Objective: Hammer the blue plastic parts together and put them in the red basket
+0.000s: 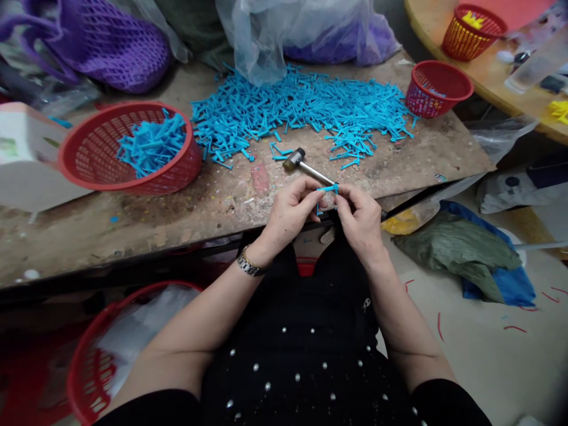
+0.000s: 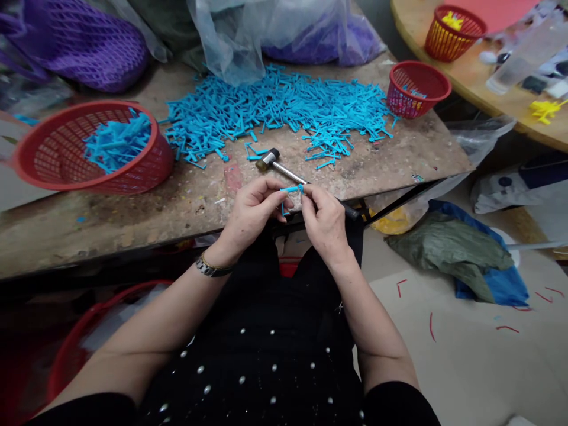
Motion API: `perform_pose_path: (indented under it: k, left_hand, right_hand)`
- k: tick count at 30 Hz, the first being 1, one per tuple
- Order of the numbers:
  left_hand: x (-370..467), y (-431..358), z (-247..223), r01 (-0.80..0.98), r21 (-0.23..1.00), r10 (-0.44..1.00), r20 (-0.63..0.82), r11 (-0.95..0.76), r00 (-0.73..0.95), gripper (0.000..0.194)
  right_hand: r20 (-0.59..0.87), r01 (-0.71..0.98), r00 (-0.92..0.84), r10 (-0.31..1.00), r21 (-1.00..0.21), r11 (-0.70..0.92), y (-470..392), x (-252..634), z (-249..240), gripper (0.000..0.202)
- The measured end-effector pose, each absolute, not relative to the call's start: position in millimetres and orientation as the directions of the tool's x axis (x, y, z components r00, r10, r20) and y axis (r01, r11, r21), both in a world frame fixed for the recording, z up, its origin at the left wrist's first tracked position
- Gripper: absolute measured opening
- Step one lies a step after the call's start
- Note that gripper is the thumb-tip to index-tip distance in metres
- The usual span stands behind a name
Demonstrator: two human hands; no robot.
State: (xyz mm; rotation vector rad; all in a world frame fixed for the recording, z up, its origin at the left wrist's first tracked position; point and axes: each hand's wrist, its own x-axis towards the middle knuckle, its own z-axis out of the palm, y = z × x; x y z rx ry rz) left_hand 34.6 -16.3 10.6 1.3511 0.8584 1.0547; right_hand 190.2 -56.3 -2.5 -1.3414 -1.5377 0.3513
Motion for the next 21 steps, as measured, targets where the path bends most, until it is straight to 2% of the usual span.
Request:
perform_pose_path:
  k: [11,21]
  left_hand:
    - [36.6,-18.7,7.3,-0.077,0.994,0.942,0.103,-0.082,0.319,0.022]
    - [37.5,-20.1,5.8,-0.08,0.993,0.935,0.113,-0.092,0.336,0.028]
  right_hand:
    - [0.517,0.603,0.127,0.847,-0.718,0.348,-59.3,189.5,-5.1,0.018]
    - [0.491,0.602,0.143,0.859,-0.733,0.318,-59.6,189.3,-6.5,0.018]
